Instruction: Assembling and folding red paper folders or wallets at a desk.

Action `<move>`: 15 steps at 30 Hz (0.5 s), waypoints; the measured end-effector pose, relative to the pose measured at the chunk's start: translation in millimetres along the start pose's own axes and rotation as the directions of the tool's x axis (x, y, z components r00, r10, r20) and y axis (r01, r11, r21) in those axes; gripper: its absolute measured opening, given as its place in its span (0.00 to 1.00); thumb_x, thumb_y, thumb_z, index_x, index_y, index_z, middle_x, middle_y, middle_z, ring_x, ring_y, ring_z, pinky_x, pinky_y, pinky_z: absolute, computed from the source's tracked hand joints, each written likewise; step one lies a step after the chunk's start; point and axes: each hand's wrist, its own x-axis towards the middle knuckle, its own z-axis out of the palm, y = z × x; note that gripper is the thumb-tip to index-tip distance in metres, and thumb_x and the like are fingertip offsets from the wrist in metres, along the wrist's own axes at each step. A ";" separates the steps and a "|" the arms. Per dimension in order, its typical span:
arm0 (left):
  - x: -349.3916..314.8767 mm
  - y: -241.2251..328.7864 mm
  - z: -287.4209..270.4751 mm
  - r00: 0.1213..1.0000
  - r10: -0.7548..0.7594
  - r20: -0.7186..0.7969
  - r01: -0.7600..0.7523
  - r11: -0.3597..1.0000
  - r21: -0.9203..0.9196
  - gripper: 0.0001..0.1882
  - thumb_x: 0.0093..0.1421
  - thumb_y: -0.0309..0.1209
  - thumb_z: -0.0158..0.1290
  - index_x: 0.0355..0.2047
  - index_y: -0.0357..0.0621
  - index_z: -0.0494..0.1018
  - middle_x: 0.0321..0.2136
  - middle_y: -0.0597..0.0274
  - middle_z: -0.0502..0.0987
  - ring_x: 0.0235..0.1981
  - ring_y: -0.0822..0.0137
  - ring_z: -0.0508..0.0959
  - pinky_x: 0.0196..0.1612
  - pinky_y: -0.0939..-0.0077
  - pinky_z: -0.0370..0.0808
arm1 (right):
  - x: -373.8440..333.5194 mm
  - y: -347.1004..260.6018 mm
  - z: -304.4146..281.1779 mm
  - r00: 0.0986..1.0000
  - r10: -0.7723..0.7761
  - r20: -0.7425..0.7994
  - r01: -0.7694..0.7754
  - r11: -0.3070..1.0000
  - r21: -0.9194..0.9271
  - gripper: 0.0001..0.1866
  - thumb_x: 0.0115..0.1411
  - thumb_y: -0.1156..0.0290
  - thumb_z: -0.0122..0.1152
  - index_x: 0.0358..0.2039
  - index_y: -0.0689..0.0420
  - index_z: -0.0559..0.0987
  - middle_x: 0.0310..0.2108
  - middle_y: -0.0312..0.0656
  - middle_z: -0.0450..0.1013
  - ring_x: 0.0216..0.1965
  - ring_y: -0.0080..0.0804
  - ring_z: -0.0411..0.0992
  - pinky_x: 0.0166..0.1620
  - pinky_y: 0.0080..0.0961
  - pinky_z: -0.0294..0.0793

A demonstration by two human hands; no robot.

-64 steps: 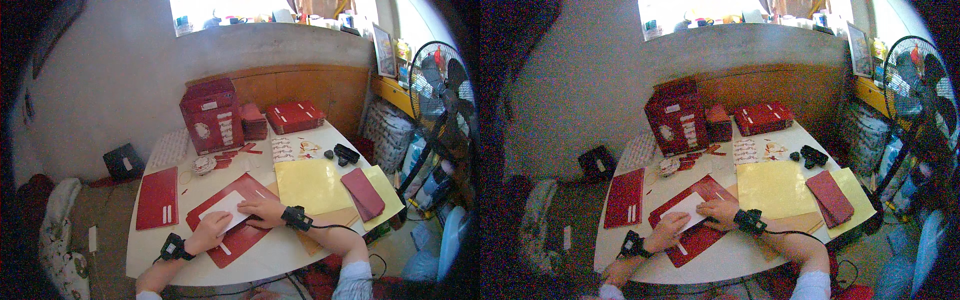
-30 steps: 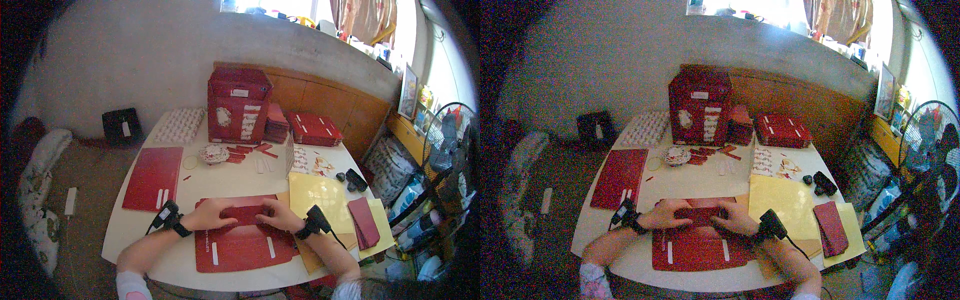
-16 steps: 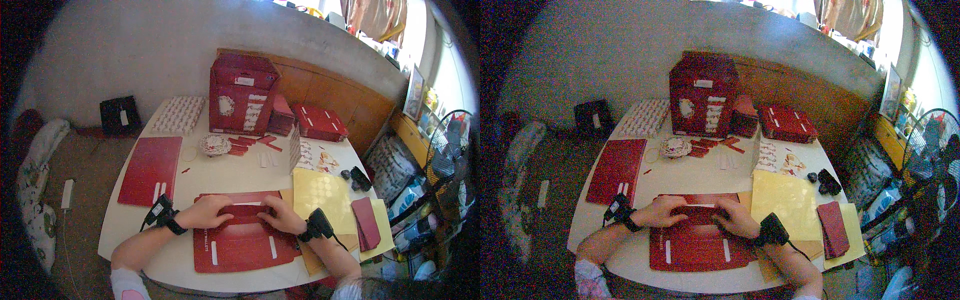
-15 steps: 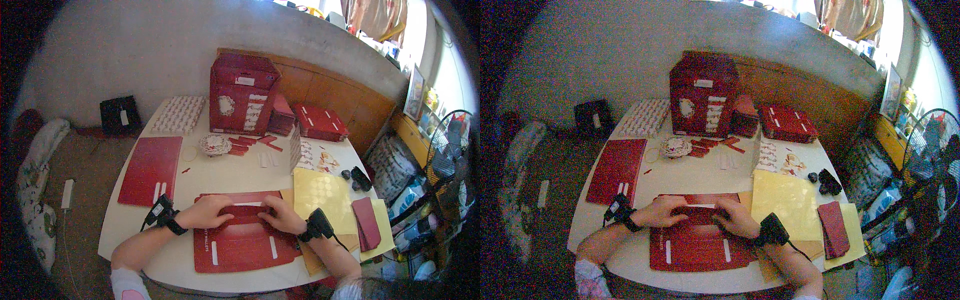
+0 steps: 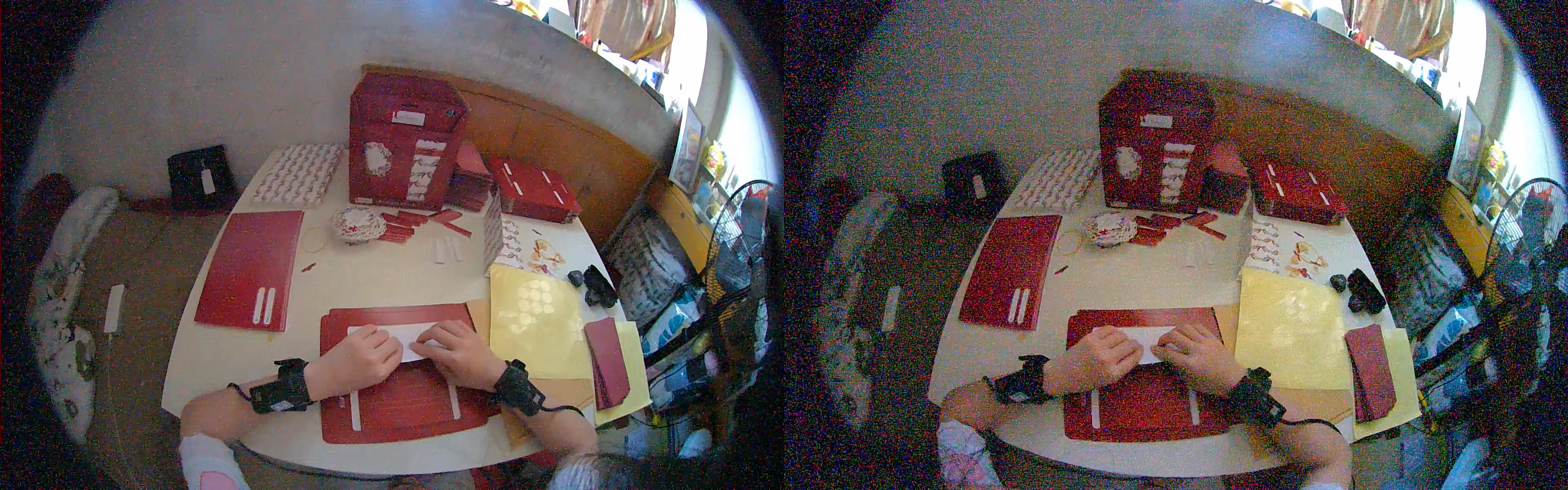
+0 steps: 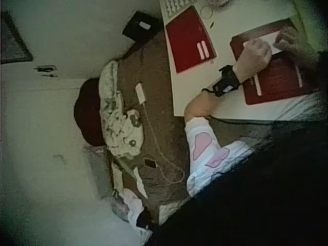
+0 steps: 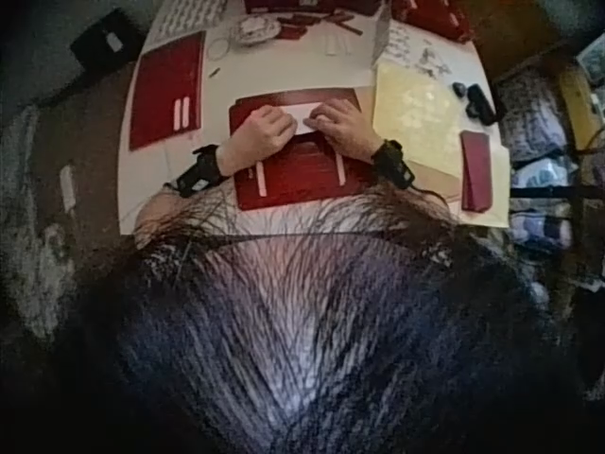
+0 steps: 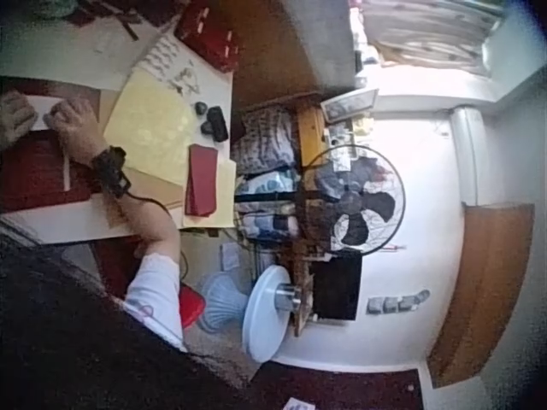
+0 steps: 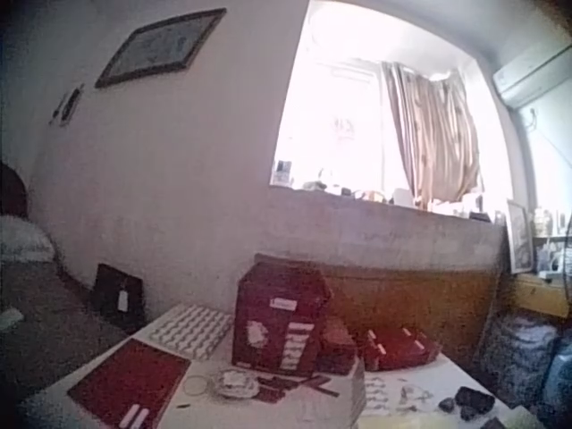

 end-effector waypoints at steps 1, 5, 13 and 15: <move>-0.9 -1.1 -0.8 1.000 -0.002 0.005 0.002 1.000 0.001 0.09 0.45 0.29 0.50 0.28 0.38 0.72 0.29 0.61 0.72 0.33 0.65 0.73 0.38 0.72 0.71 | -0.1 -1.7 -0.7 1.000 -0.026 0.018 0.026 1.000 0.009 0.20 0.47 0.76 0.61 0.44 0.53 0.75 0.40 0.39 0.69 0.43 0.40 0.67 0.47 0.36 0.68; -4.4 -1.2 -11.7 0.996 -0.023 0.085 0.041 0.975 -0.221 0.19 0.52 0.35 0.51 0.40 0.30 0.71 0.43 0.50 0.71 0.45 0.58 0.72 0.49 0.66 0.68 | 2.4 -11.2 -7.4 0.999 -0.035 0.016 0.034 0.998 0.049 0.20 0.49 0.72 0.61 0.45 0.55 0.75 0.39 0.39 0.69 0.43 0.40 0.67 0.47 0.35 0.68; -15.0 6.2 -5.1 0.939 -0.043 0.342 0.159 0.934 -0.320 0.36 0.62 0.45 0.43 0.58 0.24 0.52 0.61 0.35 0.50 0.65 0.48 0.49 0.65 0.56 0.47 | -3.4 -14.1 -4.6 0.993 -0.046 0.107 0.056 0.994 -0.089 0.21 0.49 0.68 0.61 0.45 0.60 0.74 0.38 0.40 0.68 0.40 0.37 0.67 0.45 0.30 0.69; -17.7 1.7 -6.2 0.934 0.002 0.356 0.141 0.917 -0.374 0.38 0.63 0.47 0.41 0.59 0.24 0.48 0.62 0.34 0.47 0.66 0.48 0.45 0.66 0.55 0.44 | -7.1 -9.2 -1.4 0.992 -0.064 0.107 0.070 0.996 -0.055 0.21 0.50 0.68 0.61 0.46 0.61 0.74 0.39 0.40 0.69 0.39 0.37 0.68 0.44 0.29 0.70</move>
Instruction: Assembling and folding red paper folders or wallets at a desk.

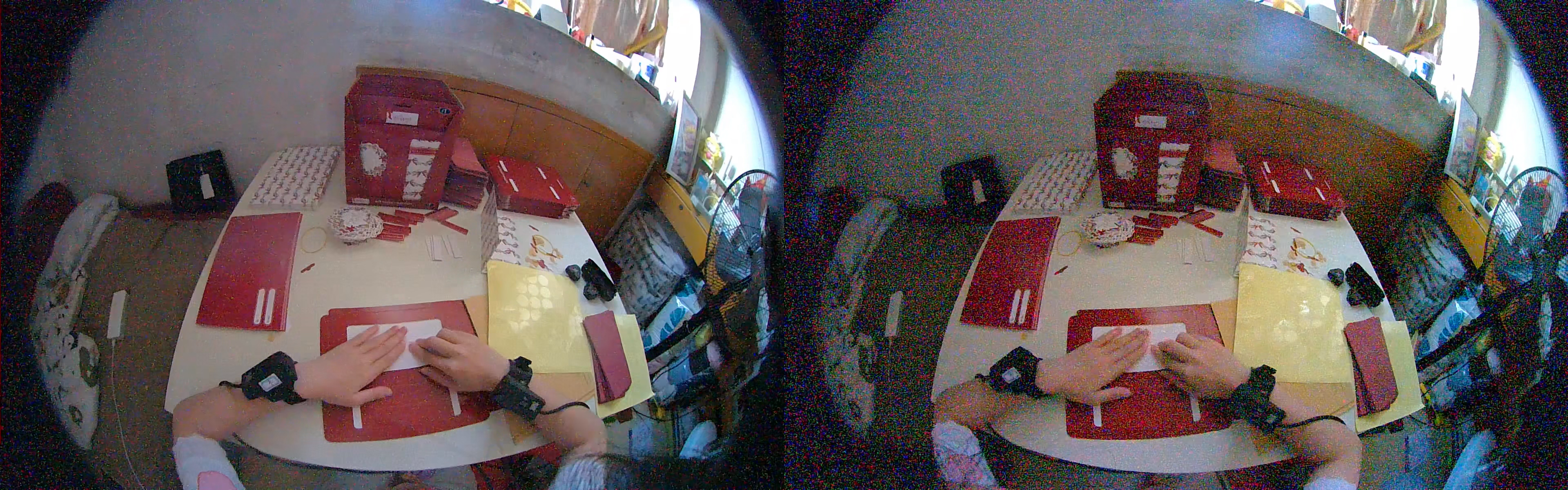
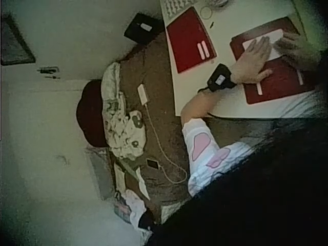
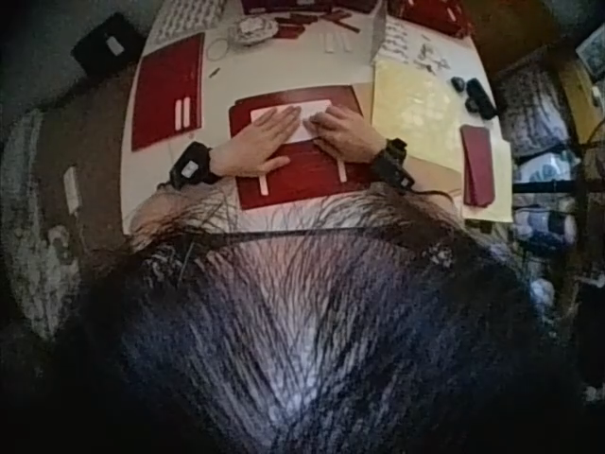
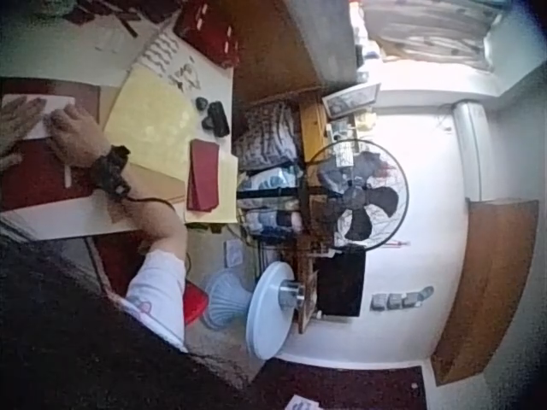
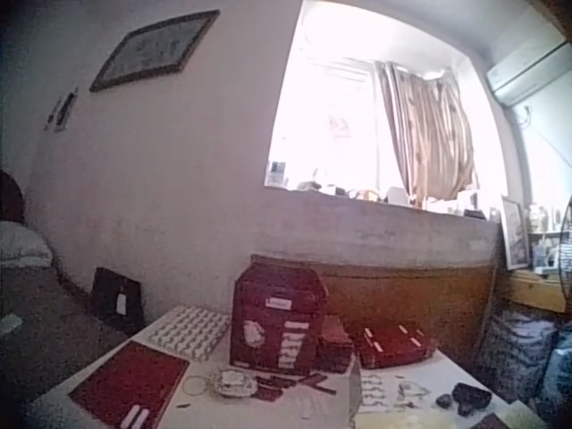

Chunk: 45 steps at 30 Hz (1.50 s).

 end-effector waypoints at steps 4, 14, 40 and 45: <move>-8.0 -0.9 -0.4 1.000 -0.011 0.020 0.010 1.000 0.007 0.39 0.63 0.50 0.39 0.59 0.23 0.49 0.62 0.34 0.46 0.67 0.48 0.44 0.66 0.54 0.43 | -7.6 5.4 -8.6 0.995 -0.102 -0.013 0.102 0.995 -0.002 0.20 0.51 0.69 0.61 0.45 0.60 0.74 0.45 0.41 0.71 0.38 0.36 0.71 0.43 0.28 0.73; -22.4 3.0 -10.7 0.997 -0.068 0.045 0.063 0.993 0.098 0.40 0.62 0.52 0.39 0.58 0.23 0.51 0.61 0.34 0.50 0.66 0.49 0.48 0.65 0.51 0.44 | -23.0 16.7 -5.4 0.998 -0.025 -0.060 0.028 0.998 0.054 0.13 0.53 0.68 0.62 0.40 0.54 0.77 0.46 0.37 0.73 0.42 0.35 0.73 0.46 0.30 0.72; 10.5 -54.1 10.4 0.886 -0.345 -0.309 0.199 0.886 -0.418 0.17 0.51 0.37 0.59 0.35 0.37 0.70 0.33 0.49 0.73 0.37 0.50 0.73 0.42 0.61 0.69 | 21.0 29.0 -0.4 0.903 0.421 0.085 -0.421 0.829 0.368 0.18 0.55 0.64 0.60 0.43 0.60 0.71 0.36 0.49 0.71 0.41 0.50 0.69 0.46 0.38 0.68; 11.9 -50.0 11.3 0.872 -0.377 -0.313 0.233 0.881 -0.412 0.15 0.51 0.36 0.61 0.34 0.40 0.73 0.34 0.53 0.75 0.40 0.53 0.74 0.45 0.63 0.71 | 18.5 24.3 9.7 0.901 0.420 -0.103 -0.353 0.851 0.389 0.15 0.53 0.67 0.62 0.38 0.60 0.72 0.32 0.46 0.69 0.36 0.44 0.68 0.40 0.33 0.68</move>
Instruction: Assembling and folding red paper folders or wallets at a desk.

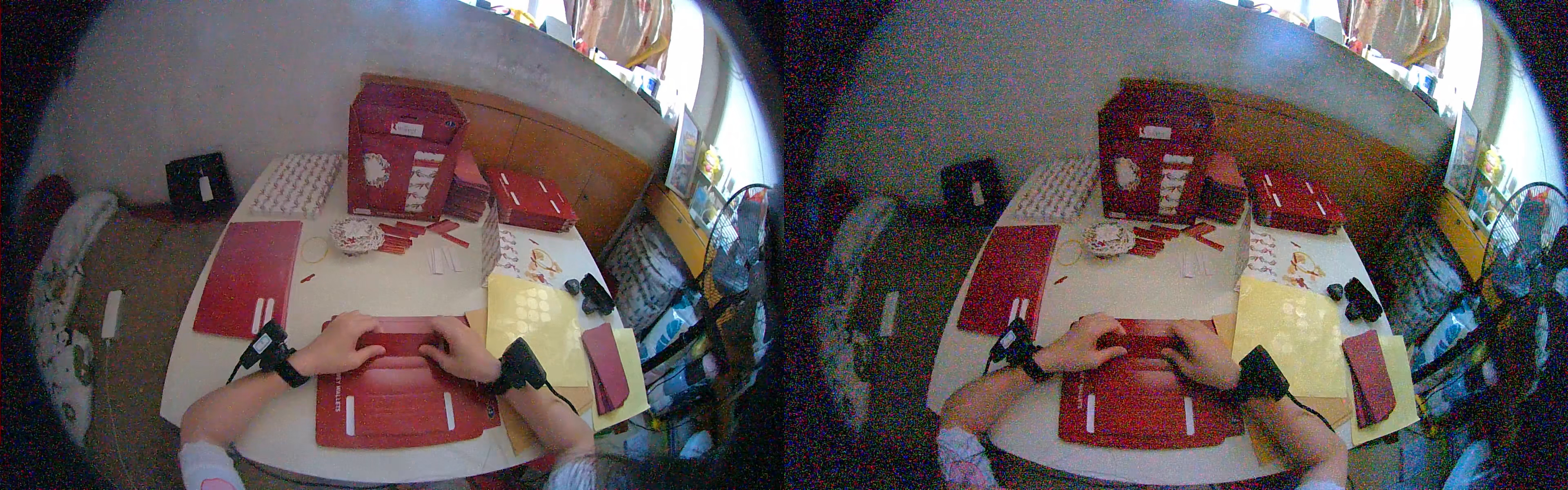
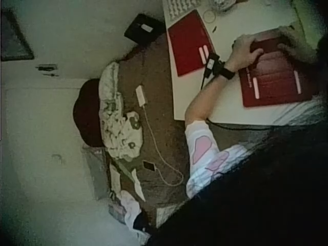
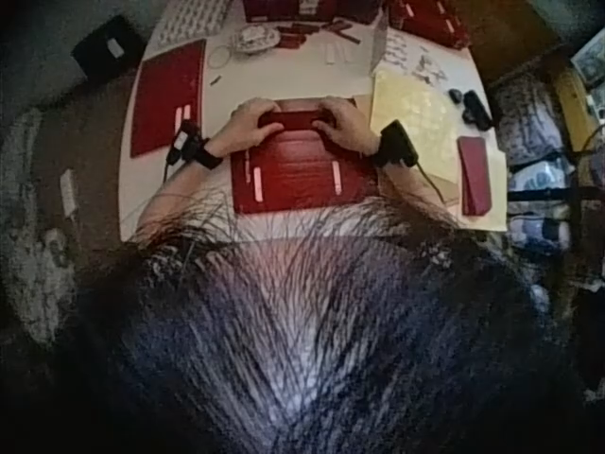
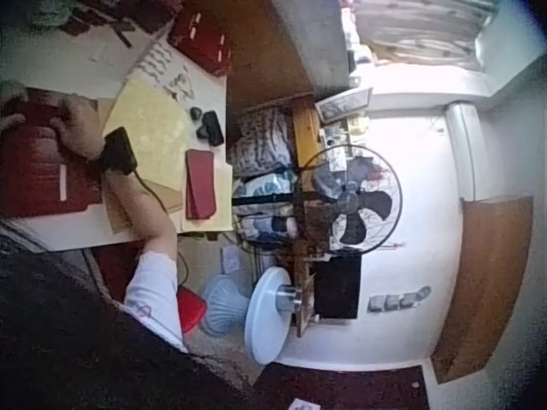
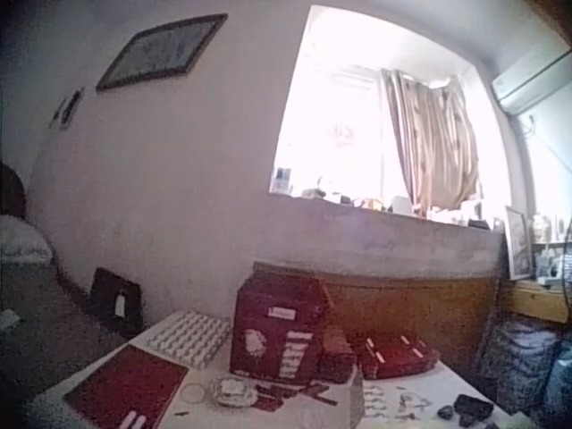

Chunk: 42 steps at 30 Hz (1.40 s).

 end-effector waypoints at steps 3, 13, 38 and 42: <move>-1.3 -0.6 2.4 1.000 -0.016 -0.011 0.016 1.000 0.027 0.14 0.52 0.36 0.60 0.34 0.41 0.73 0.35 0.54 0.75 0.41 0.53 0.74 0.46 0.63 0.70 | 0.0 0.2 0.1 1.000 0.023 0.018 -0.023 1.000 -0.014 0.15 0.52 0.68 0.62 0.38 0.60 0.72 0.33 0.47 0.69 0.37 0.44 0.68 0.41 0.33 0.68; 1.8 5.7 -2.1 0.997 0.072 0.024 -0.073 0.996 0.046 0.11 0.52 0.33 0.57 0.32 0.41 0.72 0.33 0.55 0.74 0.39 0.52 0.73 0.44 0.60 0.68 | 1.4 -6.0 -2.6 0.999 0.029 0.035 -0.028 0.999 -0.019 0.09 0.52 0.72 0.61 0.32 0.59 0.71 0.32 0.45 0.69 0.39 0.45 0.67 0.42 0.34 0.68; -4.4 7.9 -28.8 0.926 0.245 0.287 -0.299 0.941 0.160 0.20 0.45 0.21 0.53 0.42 0.44 0.71 0.33 0.54 0.70 0.38 0.54 0.72 0.41 0.63 0.69 | -5.5 -2.6 -2.4 0.984 -0.163 0.075 0.176 0.960 -0.219 0.07 0.51 0.75 0.58 0.31 0.56 0.71 0.33 0.43 0.66 0.38 0.45 0.66 0.40 0.36 0.69; -10.4 14.9 -22.0 0.900 0.338 0.277 -0.412 0.867 0.280 0.21 0.44 0.22 0.52 0.43 0.41 0.70 0.35 0.55 0.71 0.40 0.55 0.72 0.44 0.64 0.69 | -8.5 -3.4 -5.2 0.954 -0.256 0.157 0.293 0.907 -0.302 0.09 0.46 0.77 0.56 0.31 0.55 0.72 0.33 0.42 0.67 0.37 0.41 0.68 0.40 0.34 0.70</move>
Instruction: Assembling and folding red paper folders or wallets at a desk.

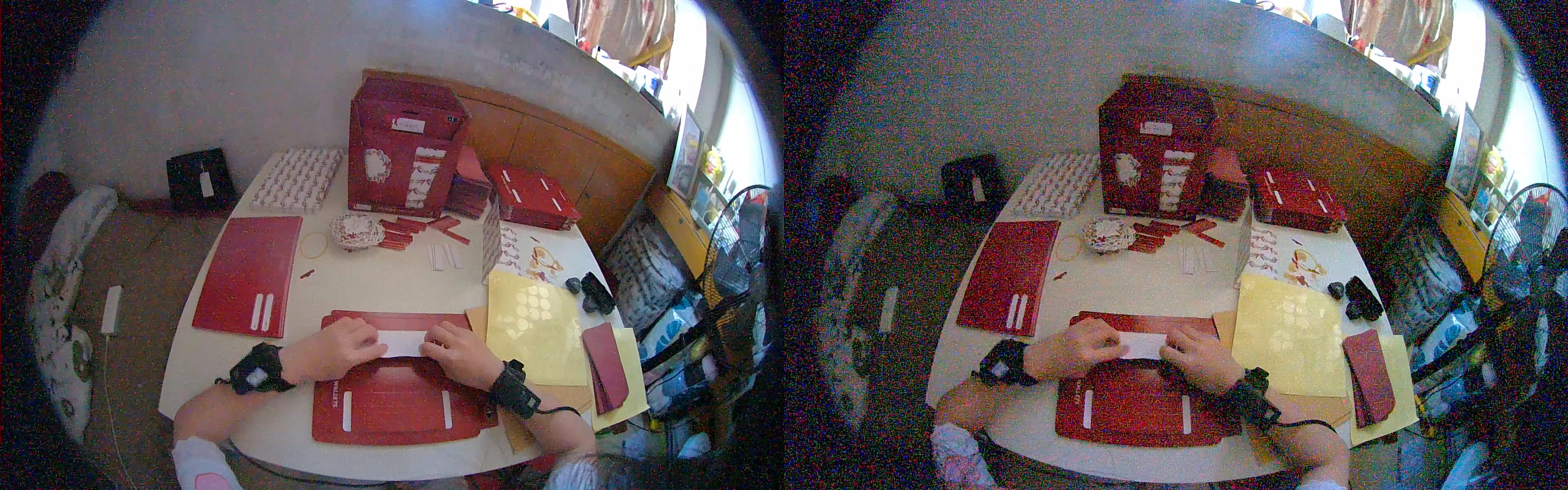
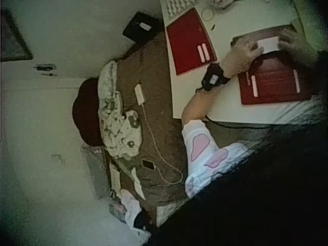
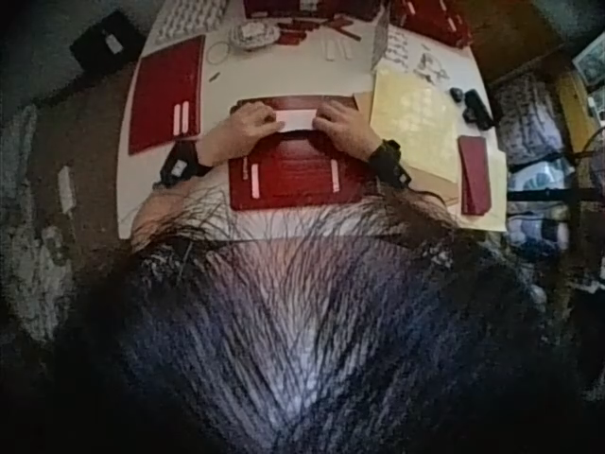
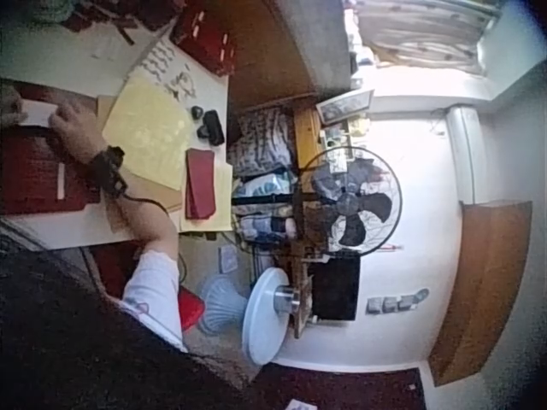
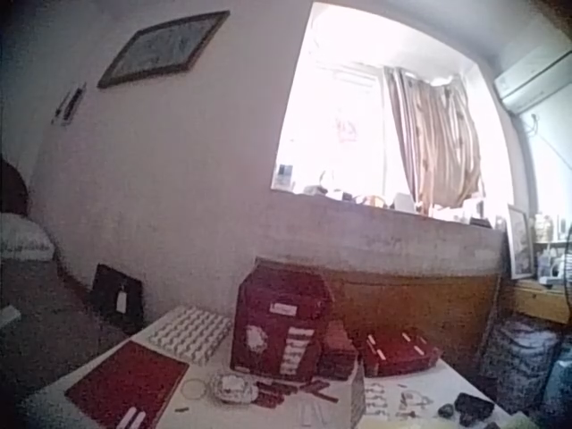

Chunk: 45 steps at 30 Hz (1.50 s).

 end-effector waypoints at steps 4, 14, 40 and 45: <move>1.2 19.5 0.5 0.997 0.061 -0.052 -0.056 0.994 0.099 0.23 0.49 0.27 0.50 0.47 0.31 0.67 0.47 0.48 0.68 0.51 0.52 0.68 0.53 0.61 0.66 | 0.7 -6.2 -7.5 0.996 -0.081 0.047 0.085 0.992 -0.098 0.11 0.46 0.75 0.56 0.33 0.57 0.73 0.36 0.40 0.68 0.39 0.39 0.69 0.42 0.33 0.71; 4.2 33.0 7.0 0.987 -0.065 0.149 0.059 0.997 0.041 0.38 0.60 0.44 0.44 0.61 0.28 0.48 0.63 0.40 0.49 0.65 0.49 0.51 0.65 0.53 0.47 | -1.3 -21.1 -0.4 0.986 -0.149 0.071 0.162 0.956 -0.245 0.20 0.50 0.67 0.57 0.43 0.62 0.75 0.43 0.43 0.68 0.47 0.37 0.68 0.52 0.31 0.66; -21.2 26.9 -3.3 0.968 -0.119 0.222 0.097 0.990 0.106 0.40 0.62 0.53 0.39 0.59 0.26 0.50 0.62 0.36 0.49 0.66 0.50 0.47 0.65 0.53 0.44 | -31.2 2.6 -8.7 0.994 -0.015 0.111 0.026 0.995 -0.093 0.21 0.58 0.63 0.56 0.50 0.59 0.72 0.55 0.40 0.66 0.55 0.37 0.65 0.55 0.34 0.65; -20.3 30.5 -14.1 0.960 -0.125 0.251 0.093 0.986 0.138 0.40 0.62 0.53 0.40 0.59 0.26 0.52 0.61 0.36 0.51 0.65 0.49 0.50 0.65 0.52 0.45 | -26.3 0.9 -10.8 0.999 0.006 0.048 -0.007 1.000 0.005 0.18 0.57 0.66 0.58 0.46 0.59 0.74 0.54 0.41 0.67 0.54 0.38 0.66 0.54 0.34 0.66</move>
